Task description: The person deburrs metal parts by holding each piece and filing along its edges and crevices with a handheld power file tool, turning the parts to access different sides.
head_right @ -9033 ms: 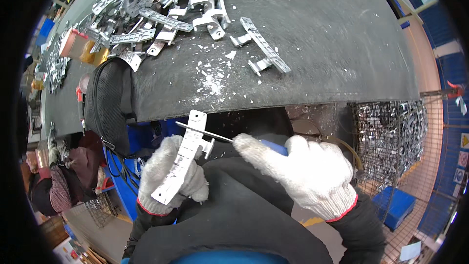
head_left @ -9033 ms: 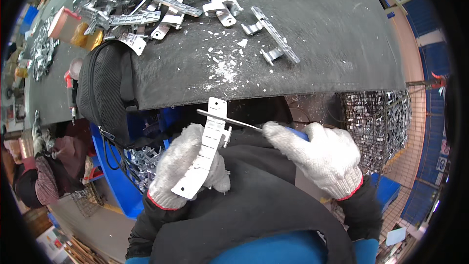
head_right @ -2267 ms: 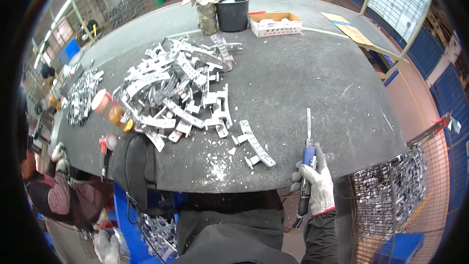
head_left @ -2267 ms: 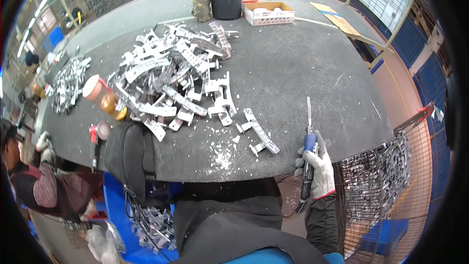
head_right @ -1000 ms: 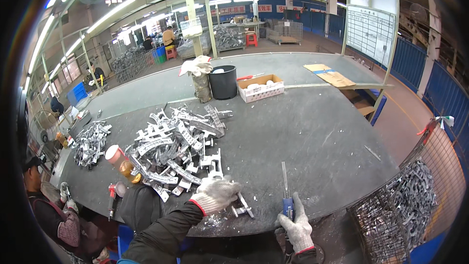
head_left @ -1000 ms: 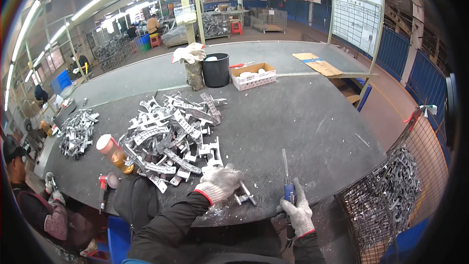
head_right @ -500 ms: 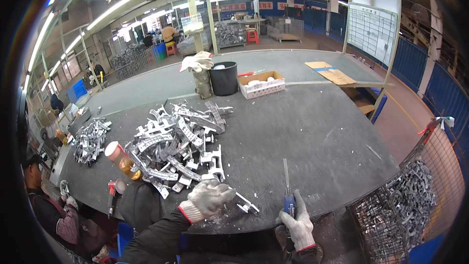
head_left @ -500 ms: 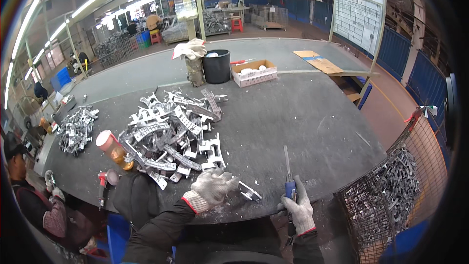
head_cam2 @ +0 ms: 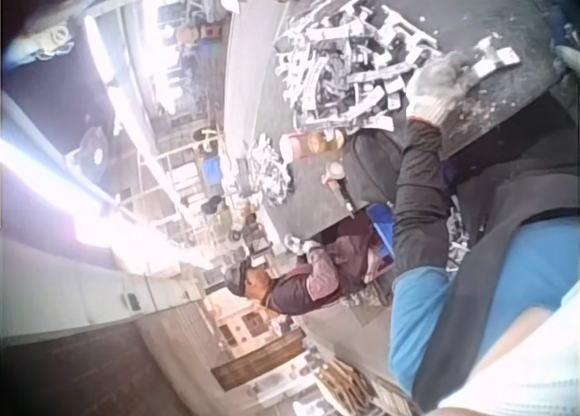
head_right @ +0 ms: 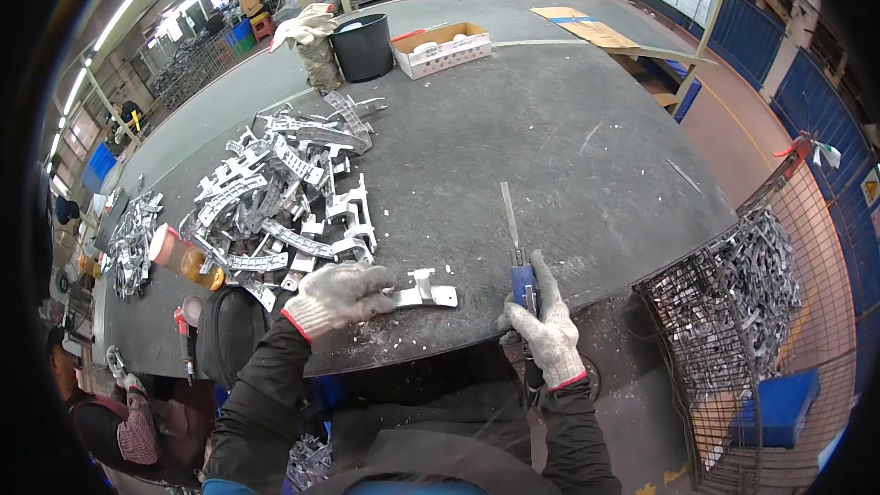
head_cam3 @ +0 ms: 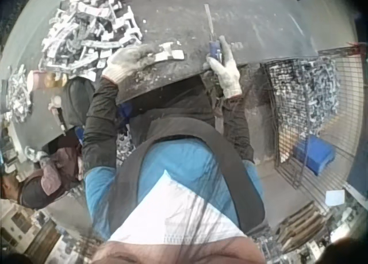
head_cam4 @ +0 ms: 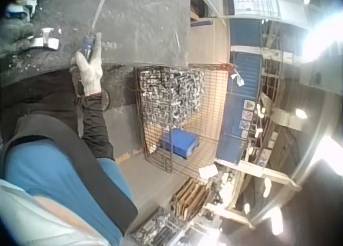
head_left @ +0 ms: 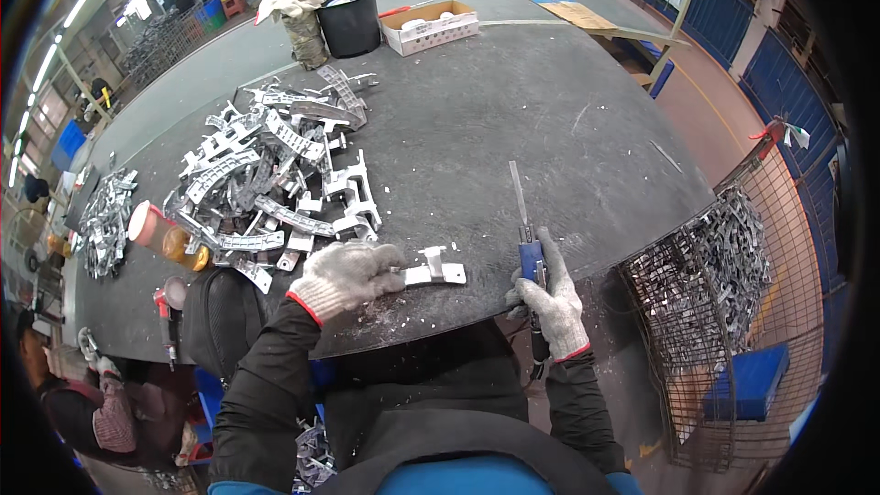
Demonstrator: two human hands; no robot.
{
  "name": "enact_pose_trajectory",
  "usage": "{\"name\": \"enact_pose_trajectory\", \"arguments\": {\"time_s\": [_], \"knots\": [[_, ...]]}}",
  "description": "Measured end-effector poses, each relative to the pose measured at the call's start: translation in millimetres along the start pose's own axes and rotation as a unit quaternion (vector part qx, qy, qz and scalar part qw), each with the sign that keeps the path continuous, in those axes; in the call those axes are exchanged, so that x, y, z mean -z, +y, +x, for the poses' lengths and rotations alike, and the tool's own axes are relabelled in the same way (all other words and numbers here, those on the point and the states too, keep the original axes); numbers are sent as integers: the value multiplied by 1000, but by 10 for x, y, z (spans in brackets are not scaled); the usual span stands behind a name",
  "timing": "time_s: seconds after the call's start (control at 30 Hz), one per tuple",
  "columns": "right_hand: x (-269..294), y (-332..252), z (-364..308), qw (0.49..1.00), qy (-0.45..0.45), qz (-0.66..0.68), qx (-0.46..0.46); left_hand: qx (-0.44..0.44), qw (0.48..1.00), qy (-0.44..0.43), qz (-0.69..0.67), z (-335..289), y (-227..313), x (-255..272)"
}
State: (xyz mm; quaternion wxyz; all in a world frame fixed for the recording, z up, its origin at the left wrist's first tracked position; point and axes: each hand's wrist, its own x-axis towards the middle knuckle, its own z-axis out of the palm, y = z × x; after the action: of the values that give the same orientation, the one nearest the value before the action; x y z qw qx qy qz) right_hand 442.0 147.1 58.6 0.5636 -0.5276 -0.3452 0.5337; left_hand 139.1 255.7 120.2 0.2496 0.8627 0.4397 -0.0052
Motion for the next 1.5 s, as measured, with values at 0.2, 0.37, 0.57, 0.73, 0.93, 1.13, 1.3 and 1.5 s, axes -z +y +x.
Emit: {"name": "enact_pose_trajectory", "arguments": {"time_s": [0.2, 0.37, 0.57, 0.73, 0.93, 1.13, 1.3, 1.5], "knots": [[-92, -150, -300, 983, 6, -167, -74, -175, 974, 91, 115, -624, -254, -358], [-151, -88, -769, 925, -112, -321, -171, 415, 765, -60, -488, -1324, 396, -674], [-214, 127, -634, 810, -355, -465, -42, 395, 743, 14, -540, -1372, 569, -958], [-230, 33, -563, 800, -406, -436, -73, 402, 719, 12, -566, -1451, 515, -990], [-340, -92, -547, 672, -364, -645, -25, 432, 675, -8, -598, -1442, 504, -910], [-241, -15, -474, 750, -295, -590, 45, 371, 599, 111, -701, -1478, 493, -981], [-277, 77, -684, 850, -249, -462, 54, 308, 589, 312, -679, -1106, 566, -1142], [-527, 9, -833, 809, -298, -492, -116, 372, 575, 290, -669, -1052, 749, -1425]]}}
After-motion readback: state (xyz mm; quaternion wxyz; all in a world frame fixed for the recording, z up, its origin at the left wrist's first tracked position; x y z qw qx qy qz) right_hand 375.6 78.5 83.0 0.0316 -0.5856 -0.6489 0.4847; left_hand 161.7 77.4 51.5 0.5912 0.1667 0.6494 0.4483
